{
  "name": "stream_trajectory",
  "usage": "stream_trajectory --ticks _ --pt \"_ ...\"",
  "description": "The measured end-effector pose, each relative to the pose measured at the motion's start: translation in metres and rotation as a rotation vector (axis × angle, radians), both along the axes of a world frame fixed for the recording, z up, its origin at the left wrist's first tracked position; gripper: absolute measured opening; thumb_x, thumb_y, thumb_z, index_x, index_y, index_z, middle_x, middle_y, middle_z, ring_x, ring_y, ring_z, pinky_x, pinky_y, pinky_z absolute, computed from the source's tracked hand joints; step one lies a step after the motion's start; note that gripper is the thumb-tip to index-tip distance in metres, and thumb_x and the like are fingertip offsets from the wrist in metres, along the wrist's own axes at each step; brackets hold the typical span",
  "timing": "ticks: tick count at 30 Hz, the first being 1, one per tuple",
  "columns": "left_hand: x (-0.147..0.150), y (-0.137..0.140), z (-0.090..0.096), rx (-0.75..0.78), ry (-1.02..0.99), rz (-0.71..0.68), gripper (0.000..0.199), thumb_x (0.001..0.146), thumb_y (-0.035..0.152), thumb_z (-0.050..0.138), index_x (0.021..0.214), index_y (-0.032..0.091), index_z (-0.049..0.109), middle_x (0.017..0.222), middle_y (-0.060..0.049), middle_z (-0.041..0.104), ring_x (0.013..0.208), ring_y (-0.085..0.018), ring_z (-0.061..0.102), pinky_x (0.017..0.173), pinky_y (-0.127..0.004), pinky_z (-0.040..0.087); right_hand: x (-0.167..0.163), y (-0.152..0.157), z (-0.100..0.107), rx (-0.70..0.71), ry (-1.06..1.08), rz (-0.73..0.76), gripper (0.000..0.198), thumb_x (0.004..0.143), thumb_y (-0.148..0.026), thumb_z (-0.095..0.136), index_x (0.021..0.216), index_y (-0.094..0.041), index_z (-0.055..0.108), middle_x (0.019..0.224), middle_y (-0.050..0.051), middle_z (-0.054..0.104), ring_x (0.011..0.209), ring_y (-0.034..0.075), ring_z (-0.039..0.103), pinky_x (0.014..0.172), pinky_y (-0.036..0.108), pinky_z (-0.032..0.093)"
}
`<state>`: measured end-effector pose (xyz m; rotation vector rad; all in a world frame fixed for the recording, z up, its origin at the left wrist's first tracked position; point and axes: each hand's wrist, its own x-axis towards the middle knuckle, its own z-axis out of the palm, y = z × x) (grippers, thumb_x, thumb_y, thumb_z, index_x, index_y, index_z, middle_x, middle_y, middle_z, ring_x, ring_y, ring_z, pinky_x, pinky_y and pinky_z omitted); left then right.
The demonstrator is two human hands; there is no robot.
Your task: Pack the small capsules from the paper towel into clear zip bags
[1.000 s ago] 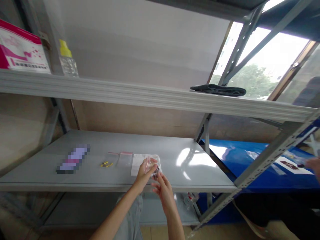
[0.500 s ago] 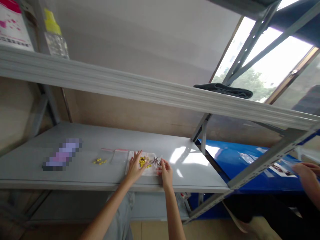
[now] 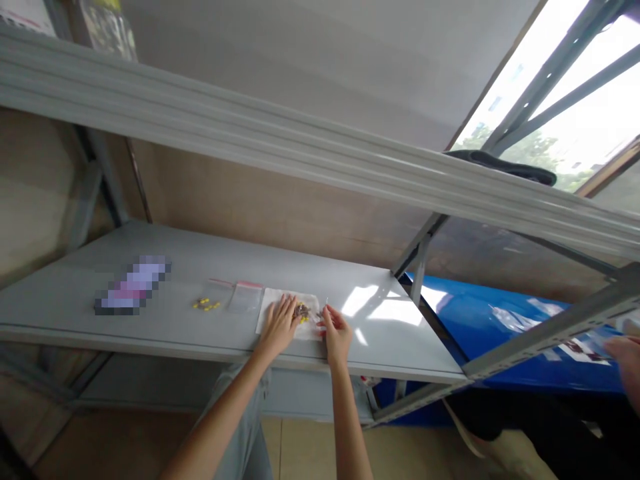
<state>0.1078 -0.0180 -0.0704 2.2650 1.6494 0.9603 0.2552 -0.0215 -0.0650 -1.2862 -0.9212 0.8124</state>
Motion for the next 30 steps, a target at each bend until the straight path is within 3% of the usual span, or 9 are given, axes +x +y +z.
stream_trajectory --ticks 13,20,30 --pt "-0.0006 -0.0018 0.0024 -0.024 0.027 0.012 0.049 0.089 0.033 0.044 0.134 0.017 0.037 0.143 -0.012 0.036 0.137 -0.026 0.022 0.111 -0.048 0.017 -0.0001 -0.0054 0.0018 0.002 0.080 0.000 0.061 0.059 -0.045 0.074 0.109 -0.012 0.065 0.095 0.011 0.070 0.083 0.024 0.065 0.052 0.026 0.051" --pt "-0.0010 0.0003 0.0006 -0.022 0.019 -0.007 0.057 0.084 0.040 0.051 0.135 0.017 0.037 0.142 -0.013 0.037 0.136 -0.028 0.022 0.110 -0.050 0.018 -0.0010 -0.0029 -0.0017 0.002 0.080 -0.040 0.060 0.057 -0.046 0.074 0.106 -0.012 0.066 0.082 0.008 0.071 0.074 0.021 0.065 0.054 0.027 0.051" --pt "-0.0014 0.0007 -0.0032 0.011 0.043 -0.010 0.051 0.085 0.036 0.048 0.133 0.020 0.039 0.142 -0.010 0.038 0.136 -0.027 0.022 0.109 -0.050 0.018 -0.0018 -0.0003 -0.0029 0.014 -0.053 -0.075 0.060 0.068 -0.057 0.059 0.107 -0.013 0.065 0.093 0.010 0.069 0.070 0.018 0.061 0.047 0.023 0.047"
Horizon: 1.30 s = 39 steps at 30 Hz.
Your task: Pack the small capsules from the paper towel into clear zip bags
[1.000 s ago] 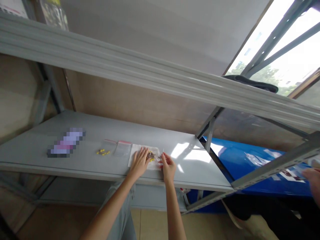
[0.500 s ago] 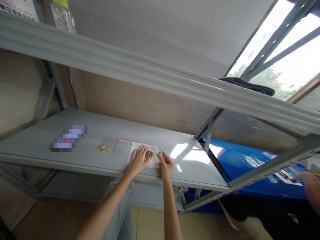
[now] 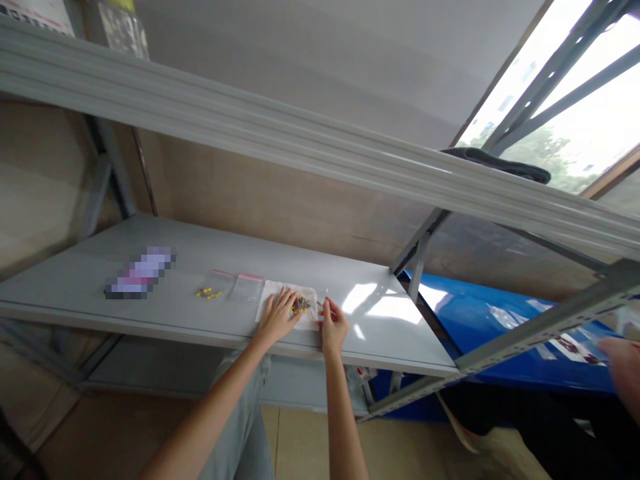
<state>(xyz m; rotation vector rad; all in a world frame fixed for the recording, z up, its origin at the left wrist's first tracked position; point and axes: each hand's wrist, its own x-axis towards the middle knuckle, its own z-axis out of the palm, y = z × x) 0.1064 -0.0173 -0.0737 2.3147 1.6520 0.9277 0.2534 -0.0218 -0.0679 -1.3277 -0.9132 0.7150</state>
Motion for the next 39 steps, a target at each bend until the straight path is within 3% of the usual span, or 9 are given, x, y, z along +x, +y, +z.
stream_trajectory --ticks 6,19,33,39 --pt "0.000 -0.001 0.000 0.013 -0.014 -0.003 0.048 0.086 0.039 0.047 0.130 0.023 0.041 0.141 -0.009 0.040 0.136 -0.027 0.023 0.109 -0.051 0.019 -0.004 -0.003 0.004 -0.021 -0.153 0.134 0.054 0.066 -0.055 0.064 0.100 -0.013 0.069 0.079 0.009 0.071 0.067 0.021 0.064 0.048 0.025 0.046" --pt "-0.001 -0.006 0.010 -0.028 -0.047 -0.038 0.053 0.081 0.032 0.052 0.132 0.020 0.040 0.142 -0.010 0.039 0.136 -0.027 0.023 0.108 -0.051 0.019 -0.001 0.000 -0.002 -0.015 0.076 -0.055 0.052 0.061 -0.055 0.068 0.089 -0.011 0.071 0.082 0.010 0.072 0.055 0.017 0.061 0.050 0.028 0.050" --pt "-0.002 -0.005 0.009 -0.021 -0.005 -0.032 0.051 0.081 0.032 0.053 0.129 0.019 0.043 0.141 -0.011 0.039 0.136 -0.028 0.022 0.109 -0.050 0.018 0.000 0.000 -0.002 0.058 0.047 -0.057 0.050 0.069 -0.055 0.061 0.095 -0.013 0.065 0.088 0.010 0.068 0.064 0.018 0.064 0.048 0.026 0.051" --pt "-0.002 -0.005 0.008 0.005 0.040 -0.009 0.049 0.083 0.037 0.051 0.128 0.020 0.043 0.141 -0.010 0.040 0.136 -0.026 0.023 0.109 -0.048 0.020 0.001 0.001 -0.005 0.018 -0.079 0.048 0.051 0.066 -0.052 0.066 0.099 -0.014 0.066 0.080 0.008 0.068 0.063 0.018 0.063 0.046 0.023 0.048"
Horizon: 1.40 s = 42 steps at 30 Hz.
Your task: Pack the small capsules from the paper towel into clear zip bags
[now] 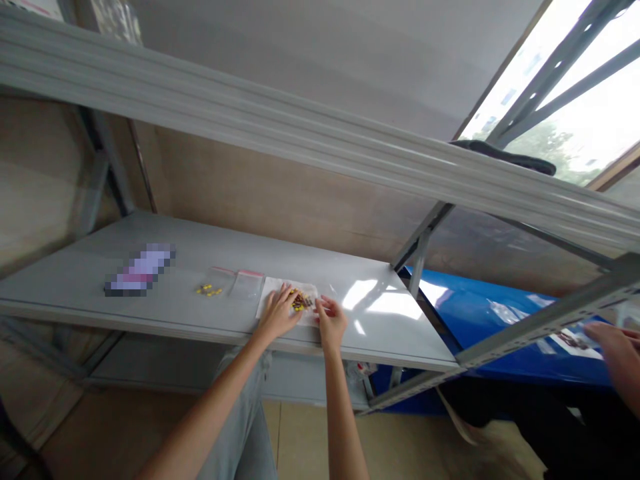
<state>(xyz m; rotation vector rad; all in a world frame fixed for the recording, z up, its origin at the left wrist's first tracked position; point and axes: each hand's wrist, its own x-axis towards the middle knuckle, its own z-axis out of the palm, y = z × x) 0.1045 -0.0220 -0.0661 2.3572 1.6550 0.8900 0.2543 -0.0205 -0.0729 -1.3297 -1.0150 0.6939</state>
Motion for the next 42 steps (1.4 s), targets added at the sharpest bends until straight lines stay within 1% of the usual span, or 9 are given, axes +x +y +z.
stream_trajectory --ticks 4,10,16,19,29,33,38,42 --pt "0.0002 -0.0001 0.0008 0.004 -0.008 -0.002 0.046 0.084 0.037 0.050 0.127 0.020 0.043 0.139 -0.010 0.041 0.135 -0.026 0.024 0.109 -0.048 0.021 0.0003 0.0006 -0.0023 -0.017 -0.108 0.051 0.049 0.066 -0.053 0.064 0.095 -0.014 0.069 0.079 0.009 0.069 0.061 0.019 0.064 0.045 0.024 0.046" --pt "0.0005 0.0005 0.0024 -0.018 -0.018 -0.001 0.046 0.082 0.033 0.052 0.126 0.020 0.044 0.139 -0.010 0.042 0.135 -0.027 0.024 0.108 -0.050 0.021 -0.0009 0.0010 -0.0018 -0.017 -0.158 0.116 0.050 0.065 -0.055 0.064 0.094 -0.015 0.071 0.084 0.010 0.072 0.064 0.020 0.065 0.048 0.026 0.047" --pt "0.0008 -0.0002 0.0027 -0.017 -0.038 0.000 0.046 0.083 0.032 0.052 0.126 0.019 0.044 0.139 -0.011 0.042 0.135 -0.027 0.025 0.109 -0.049 0.020 0.0003 0.0032 -0.0052 0.002 -0.197 0.114 0.046 0.063 -0.053 0.067 0.088 -0.015 0.073 0.078 0.010 0.072 0.060 0.020 0.064 0.052 0.027 0.047" --pt "0.0008 0.0009 0.0009 -0.017 -0.033 0.001 0.047 0.083 0.034 0.051 0.127 0.019 0.043 0.139 -0.010 0.042 0.135 -0.027 0.024 0.109 -0.048 0.020 0.0014 0.0037 -0.0074 -0.021 -0.186 0.106 0.046 0.066 -0.051 0.065 0.091 -0.013 0.073 0.073 0.009 0.072 0.059 0.019 0.063 0.049 0.026 0.045" --pt "0.0007 0.0027 -0.0008 -0.007 -0.020 0.019 0.049 0.081 0.035 0.053 0.127 0.020 0.042 0.138 -0.009 0.043 0.135 -0.026 0.024 0.108 -0.047 0.021 0.0005 0.0040 -0.0066 -0.006 -0.180 0.103 0.046 0.066 -0.050 0.066 0.091 -0.012 0.072 0.077 0.010 0.072 0.056 0.016 0.059 0.047 0.025 0.043" --pt "0.0009 0.0039 -0.0019 -0.010 -0.008 0.023 0.049 0.082 0.035 0.052 0.127 0.019 0.043 0.138 -0.010 0.042 0.135 -0.026 0.024 0.109 -0.047 0.020 0.0005 0.0043 -0.0087 -0.003 -0.122 0.100 0.050 0.065 -0.052 0.066 0.093 -0.011 0.071 0.073 0.009 0.071 0.053 0.016 0.057 0.044 0.024 0.041" --pt "0.0009 0.0044 -0.0022 -0.015 -0.003 0.026 0.050 0.082 0.035 0.052 0.128 0.019 0.043 0.139 -0.010 0.042 0.135 -0.026 0.023 0.109 -0.047 0.020 -0.0005 0.0033 -0.0059 -0.009 -0.074 0.094 0.051 0.062 -0.053 0.067 0.092 -0.011 0.071 0.073 0.009 0.070 0.056 0.017 0.058 0.044 0.024 0.043" --pt "0.0005 0.0039 -0.0009 -0.023 -0.007 0.027 0.050 0.081 0.034 0.052 0.128 0.019 0.043 0.139 -0.010 0.042 0.135 -0.026 0.024 0.109 -0.047 0.020 -0.0007 0.0031 -0.0038 -0.005 -0.102 0.086 0.051 0.062 -0.053 0.068 0.090 -0.011 0.071 0.068 0.008 0.069 0.052 0.015 0.056 0.044 0.025 0.044"
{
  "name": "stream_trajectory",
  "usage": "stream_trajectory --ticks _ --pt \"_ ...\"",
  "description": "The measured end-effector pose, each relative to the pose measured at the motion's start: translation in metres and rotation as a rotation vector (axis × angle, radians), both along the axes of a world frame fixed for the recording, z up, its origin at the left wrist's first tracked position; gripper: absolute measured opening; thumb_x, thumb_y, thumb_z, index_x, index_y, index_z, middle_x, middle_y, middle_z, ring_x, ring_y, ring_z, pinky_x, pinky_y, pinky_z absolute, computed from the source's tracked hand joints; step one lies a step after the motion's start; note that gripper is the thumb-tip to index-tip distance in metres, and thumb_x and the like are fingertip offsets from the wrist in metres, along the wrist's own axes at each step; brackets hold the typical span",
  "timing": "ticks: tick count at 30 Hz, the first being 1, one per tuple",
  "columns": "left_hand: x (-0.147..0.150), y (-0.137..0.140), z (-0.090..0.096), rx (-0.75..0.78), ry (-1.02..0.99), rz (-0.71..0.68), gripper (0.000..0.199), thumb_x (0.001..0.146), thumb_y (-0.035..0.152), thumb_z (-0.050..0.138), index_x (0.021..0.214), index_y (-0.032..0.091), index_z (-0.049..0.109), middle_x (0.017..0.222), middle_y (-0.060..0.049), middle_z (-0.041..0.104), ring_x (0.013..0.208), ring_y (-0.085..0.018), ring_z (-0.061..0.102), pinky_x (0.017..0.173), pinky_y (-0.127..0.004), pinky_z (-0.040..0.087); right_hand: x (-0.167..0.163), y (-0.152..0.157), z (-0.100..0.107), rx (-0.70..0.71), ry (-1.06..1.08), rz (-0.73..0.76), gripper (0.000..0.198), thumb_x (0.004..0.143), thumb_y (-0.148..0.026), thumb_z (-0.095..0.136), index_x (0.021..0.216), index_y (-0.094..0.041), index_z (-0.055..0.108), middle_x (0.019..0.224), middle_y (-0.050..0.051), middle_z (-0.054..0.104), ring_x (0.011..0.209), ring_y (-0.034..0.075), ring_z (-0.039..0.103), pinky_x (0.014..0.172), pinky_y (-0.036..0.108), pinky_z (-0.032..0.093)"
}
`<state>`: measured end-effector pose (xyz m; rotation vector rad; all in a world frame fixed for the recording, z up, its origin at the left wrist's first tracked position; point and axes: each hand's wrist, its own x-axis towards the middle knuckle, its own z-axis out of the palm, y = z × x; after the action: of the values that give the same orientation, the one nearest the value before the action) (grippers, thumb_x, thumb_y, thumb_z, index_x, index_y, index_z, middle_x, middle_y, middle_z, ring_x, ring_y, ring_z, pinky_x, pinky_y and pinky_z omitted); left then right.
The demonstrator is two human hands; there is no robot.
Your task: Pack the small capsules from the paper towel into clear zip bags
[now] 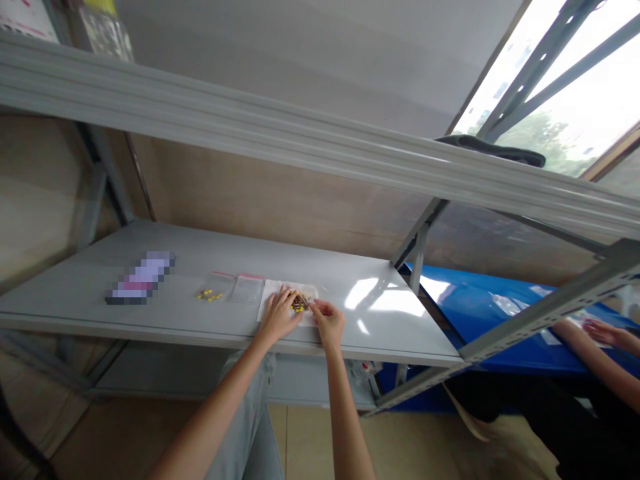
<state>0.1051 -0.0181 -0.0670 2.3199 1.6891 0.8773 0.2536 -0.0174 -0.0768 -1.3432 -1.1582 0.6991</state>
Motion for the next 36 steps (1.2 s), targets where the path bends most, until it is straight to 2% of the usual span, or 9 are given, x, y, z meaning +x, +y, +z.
stream_trajectory --ticks 8,15,20,24,30,33,36 --pt "0.001 0.001 -0.002 0.023 -0.026 -0.007 0.049 0.080 0.032 0.055 0.126 0.020 0.044 0.137 -0.010 0.043 0.134 -0.027 0.025 0.108 -0.048 0.021 0.001 0.001 -0.002 -0.009 0.009 -0.013 0.052 0.062 -0.056 0.066 0.091 -0.013 0.071 0.077 0.009 0.071 0.060 0.018 0.061 0.047 0.027 0.049" --pt "0.000 0.000 -0.001 0.026 -0.026 -0.012 0.049 0.080 0.032 0.054 0.126 0.018 0.045 0.136 -0.011 0.043 0.134 -0.027 0.025 0.109 -0.047 0.021 0.001 0.000 0.000 -0.015 -0.013 0.012 0.051 0.064 -0.055 0.064 0.093 -0.013 0.070 0.077 0.009 0.071 0.059 0.020 0.063 0.048 0.028 0.048" --pt "0.000 -0.001 0.001 0.031 -0.023 -0.006 0.048 0.080 0.032 0.054 0.125 0.018 0.046 0.135 -0.011 0.045 0.133 -0.027 0.027 0.108 -0.046 0.022 0.000 0.000 0.002 -0.029 0.016 -0.037 0.055 0.065 -0.059 0.061 0.094 -0.012 0.070 0.077 0.010 0.071 0.058 0.021 0.064 0.048 0.029 0.049" --pt "0.000 -0.002 0.001 0.031 -0.032 -0.006 0.046 0.080 0.032 0.053 0.124 0.019 0.046 0.135 -0.010 0.046 0.133 -0.026 0.028 0.108 -0.046 0.022 0.000 0.000 0.002 -0.030 0.021 -0.016 0.055 0.066 -0.059 0.061 0.093 -0.012 0.070 0.079 0.010 0.071 0.058 0.020 0.064 0.048 0.029 0.049" --pt "0.000 -0.002 0.003 0.020 -0.041 -0.003 0.049 0.079 0.031 0.053 0.126 0.018 0.045 0.136 -0.010 0.045 0.134 -0.026 0.025 0.108 -0.046 0.022 0.000 -0.001 0.004 -0.008 0.054 -0.062 0.057 0.071 -0.062 0.053 0.097 -0.013 0.066 0.079 0.010 0.069 0.053 0.017 0.060 0.043 0.026 0.045" --pt "-0.001 -0.001 0.003 0.008 -0.081 -0.009 0.056 0.081 0.030 0.050 0.134 0.019 0.036 0.141 -0.010 0.039 0.136 -0.026 0.022 0.108 -0.047 0.023 -0.001 -0.003 0.008 -0.001 0.075 -0.066 0.056 0.075 -0.064 0.047 0.093 -0.014 0.065 0.073 0.007 0.067 0.051 0.015 0.057 0.041 0.024 0.042" --pt "-0.002 -0.002 0.004 0.026 -0.123 -0.022 0.064 0.085 0.022 0.043 0.143 0.022 0.016 0.148 -0.007 0.027 0.138 -0.022 0.017 0.108 -0.044 0.024 -0.002 -0.005 0.011 0.007 0.052 -0.008 0.054 0.075 -0.065 0.047 0.084 -0.016 0.065 0.060 0.003 0.061 0.049 0.015 0.054 0.041 0.023 0.039"
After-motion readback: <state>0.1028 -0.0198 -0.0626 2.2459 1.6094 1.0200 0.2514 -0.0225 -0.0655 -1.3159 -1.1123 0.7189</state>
